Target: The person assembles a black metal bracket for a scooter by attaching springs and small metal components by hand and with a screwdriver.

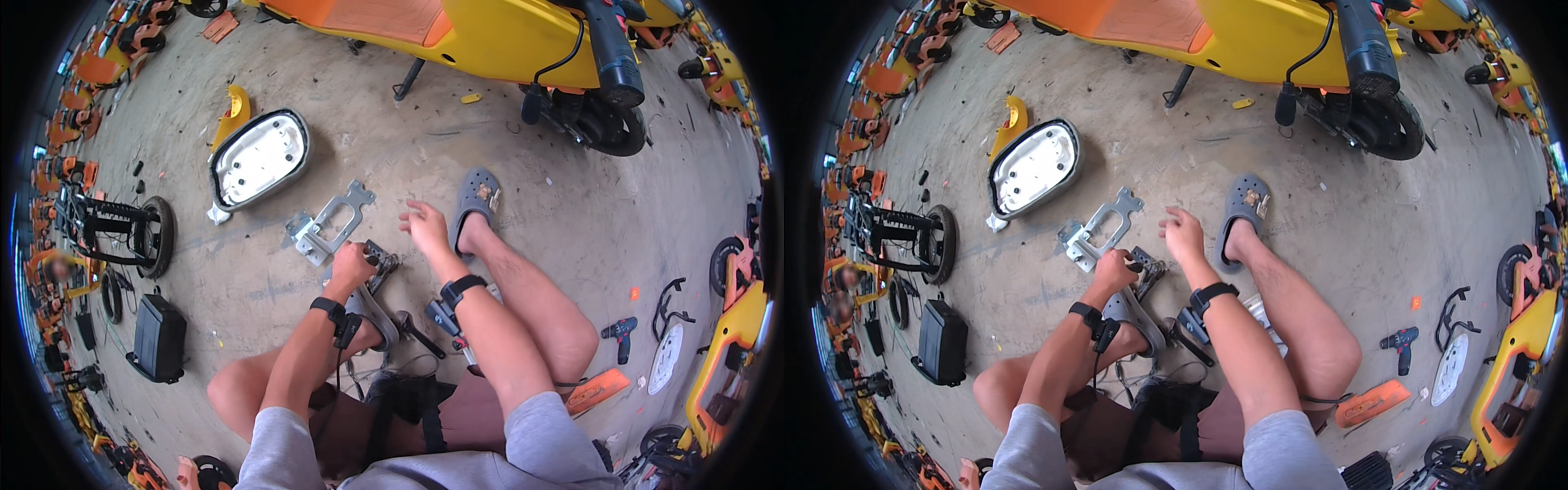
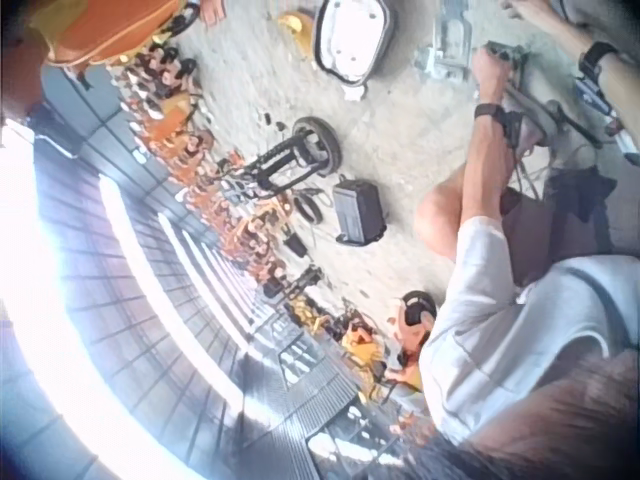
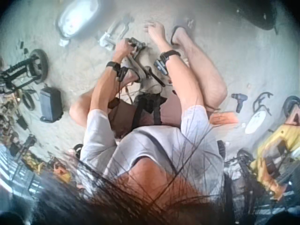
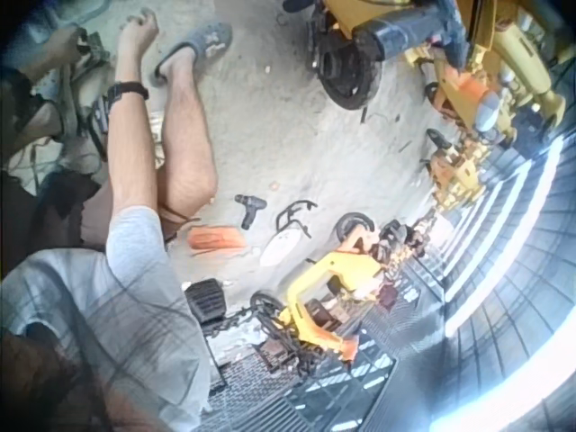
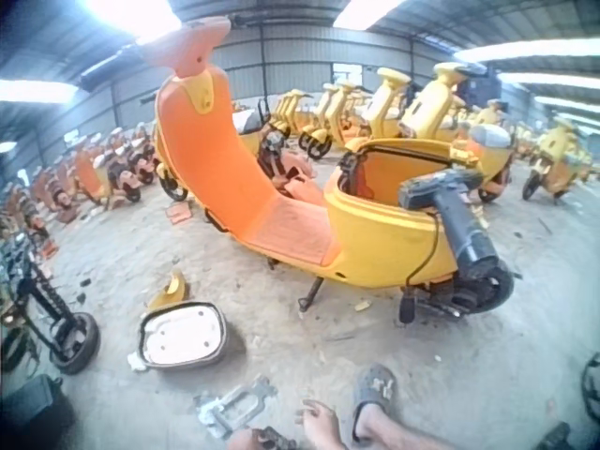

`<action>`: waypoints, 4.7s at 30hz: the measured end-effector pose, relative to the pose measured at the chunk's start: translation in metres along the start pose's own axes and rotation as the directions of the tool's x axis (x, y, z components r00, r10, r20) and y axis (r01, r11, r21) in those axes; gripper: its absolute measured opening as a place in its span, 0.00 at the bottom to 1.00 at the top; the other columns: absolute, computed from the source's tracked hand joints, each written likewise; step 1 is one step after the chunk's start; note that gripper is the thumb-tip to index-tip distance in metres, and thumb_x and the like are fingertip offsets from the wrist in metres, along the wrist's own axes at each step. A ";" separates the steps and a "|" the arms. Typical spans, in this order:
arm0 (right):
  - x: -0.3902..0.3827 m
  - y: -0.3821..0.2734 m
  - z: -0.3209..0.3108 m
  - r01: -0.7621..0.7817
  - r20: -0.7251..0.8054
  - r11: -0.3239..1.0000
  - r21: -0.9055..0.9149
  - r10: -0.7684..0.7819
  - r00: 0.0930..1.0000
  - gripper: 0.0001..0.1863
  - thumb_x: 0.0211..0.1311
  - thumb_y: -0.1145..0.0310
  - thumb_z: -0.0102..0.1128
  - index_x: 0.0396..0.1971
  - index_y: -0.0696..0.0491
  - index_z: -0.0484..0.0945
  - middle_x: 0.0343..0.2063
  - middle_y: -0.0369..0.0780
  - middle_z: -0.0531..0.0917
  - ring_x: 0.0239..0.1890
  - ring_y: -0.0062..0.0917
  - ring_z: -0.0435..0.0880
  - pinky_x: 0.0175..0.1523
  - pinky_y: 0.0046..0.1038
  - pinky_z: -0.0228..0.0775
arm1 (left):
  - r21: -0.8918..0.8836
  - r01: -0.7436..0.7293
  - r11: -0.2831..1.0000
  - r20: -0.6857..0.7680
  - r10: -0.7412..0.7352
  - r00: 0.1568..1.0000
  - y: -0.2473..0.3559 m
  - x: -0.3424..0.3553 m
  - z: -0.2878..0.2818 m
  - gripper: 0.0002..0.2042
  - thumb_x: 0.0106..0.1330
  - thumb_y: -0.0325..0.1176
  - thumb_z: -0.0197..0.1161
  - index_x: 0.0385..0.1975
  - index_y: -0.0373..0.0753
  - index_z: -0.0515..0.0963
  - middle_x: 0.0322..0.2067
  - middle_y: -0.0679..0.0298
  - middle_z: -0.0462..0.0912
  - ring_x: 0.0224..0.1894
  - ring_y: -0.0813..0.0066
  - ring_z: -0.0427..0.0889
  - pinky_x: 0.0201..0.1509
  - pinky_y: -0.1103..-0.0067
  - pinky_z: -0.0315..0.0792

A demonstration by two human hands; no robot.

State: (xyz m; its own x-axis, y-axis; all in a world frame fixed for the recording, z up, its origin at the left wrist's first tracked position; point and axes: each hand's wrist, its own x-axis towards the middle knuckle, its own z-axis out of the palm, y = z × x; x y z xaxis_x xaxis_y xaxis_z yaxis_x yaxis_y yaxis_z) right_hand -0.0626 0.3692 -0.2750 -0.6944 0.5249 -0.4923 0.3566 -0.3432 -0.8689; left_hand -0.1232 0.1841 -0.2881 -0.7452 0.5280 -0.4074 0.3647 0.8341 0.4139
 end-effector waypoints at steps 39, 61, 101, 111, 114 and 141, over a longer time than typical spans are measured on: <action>-0.034 0.150 0.032 0.385 -0.057 0.712 -0.587 -0.511 0.858 0.14 0.52 0.65 0.69 0.40 0.51 0.82 0.23 0.40 0.77 0.25 0.37 0.79 0.30 0.35 0.70 | -0.959 -0.232 0.161 -0.280 -0.442 0.852 0.016 -0.025 0.024 0.17 0.70 0.33 0.47 0.16 0.36 0.67 0.11 0.61 0.66 0.20 0.65 0.72 0.45 0.63 0.73; -0.064 0.199 0.051 0.013 -0.467 0.945 -0.325 -0.173 0.867 0.20 0.60 0.62 0.66 0.47 0.57 0.78 0.28 0.37 0.77 0.23 0.22 0.73 0.29 0.24 0.67 | -0.820 -0.079 0.567 -0.312 -0.326 0.892 0.050 0.021 0.002 0.19 0.71 0.33 0.54 0.15 0.33 0.70 0.10 0.66 0.69 0.13 0.79 0.71 0.26 0.78 0.76; 0.087 0.081 0.030 0.559 0.619 0.579 -0.594 -0.115 0.777 0.17 0.52 0.58 0.65 0.30 0.58 0.83 0.24 0.51 0.80 0.31 0.49 0.79 0.38 0.41 0.70 | -0.864 -0.019 0.503 -0.056 -0.060 0.997 -0.011 0.140 0.010 0.18 0.67 0.35 0.60 0.16 0.30 0.71 0.09 0.64 0.65 0.11 0.73 0.73 0.17 0.76 0.70; 0.074 0.089 0.034 0.599 0.501 0.592 -0.539 -0.346 0.794 0.15 0.55 0.59 0.66 0.27 0.58 0.82 0.25 0.50 0.81 0.30 0.47 0.81 0.38 0.41 0.73 | -0.879 -0.026 0.476 -0.034 -0.010 0.999 -0.017 0.150 0.012 0.19 0.68 0.34 0.60 0.15 0.31 0.71 0.09 0.65 0.65 0.11 0.74 0.72 0.16 0.77 0.69; 0.062 0.098 0.032 0.547 0.359 0.663 -0.511 -0.413 0.837 0.15 0.53 0.59 0.68 0.32 0.55 0.83 0.25 0.47 0.80 0.29 0.44 0.80 0.35 0.38 0.73 | -0.859 -0.023 0.512 -0.010 0.028 1.000 -0.006 0.146 0.009 0.18 0.67 0.34 0.60 0.16 0.30 0.72 0.09 0.66 0.67 0.11 0.76 0.72 0.15 0.79 0.67; 0.065 0.128 -0.007 -0.215 0.281 0.879 -0.427 0.354 0.892 0.07 0.45 0.74 0.72 0.25 0.59 0.84 0.18 0.36 0.81 0.19 0.16 0.74 0.26 0.20 0.67 | -0.857 0.014 0.515 0.064 0.080 0.995 -0.019 0.158 0.004 0.18 0.62 0.34 0.61 0.11 0.33 0.71 0.08 0.65 0.72 0.10 0.79 0.75 0.16 0.81 0.68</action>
State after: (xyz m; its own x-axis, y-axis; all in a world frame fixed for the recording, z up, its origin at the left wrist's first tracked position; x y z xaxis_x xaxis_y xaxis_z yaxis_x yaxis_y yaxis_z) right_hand -0.0576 0.3653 -0.4185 -0.6686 0.1277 -0.7326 0.7290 -0.0819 -0.6796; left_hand -0.2456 0.2521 -0.3640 -0.6762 0.6022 -0.4243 -0.3013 0.2995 0.9053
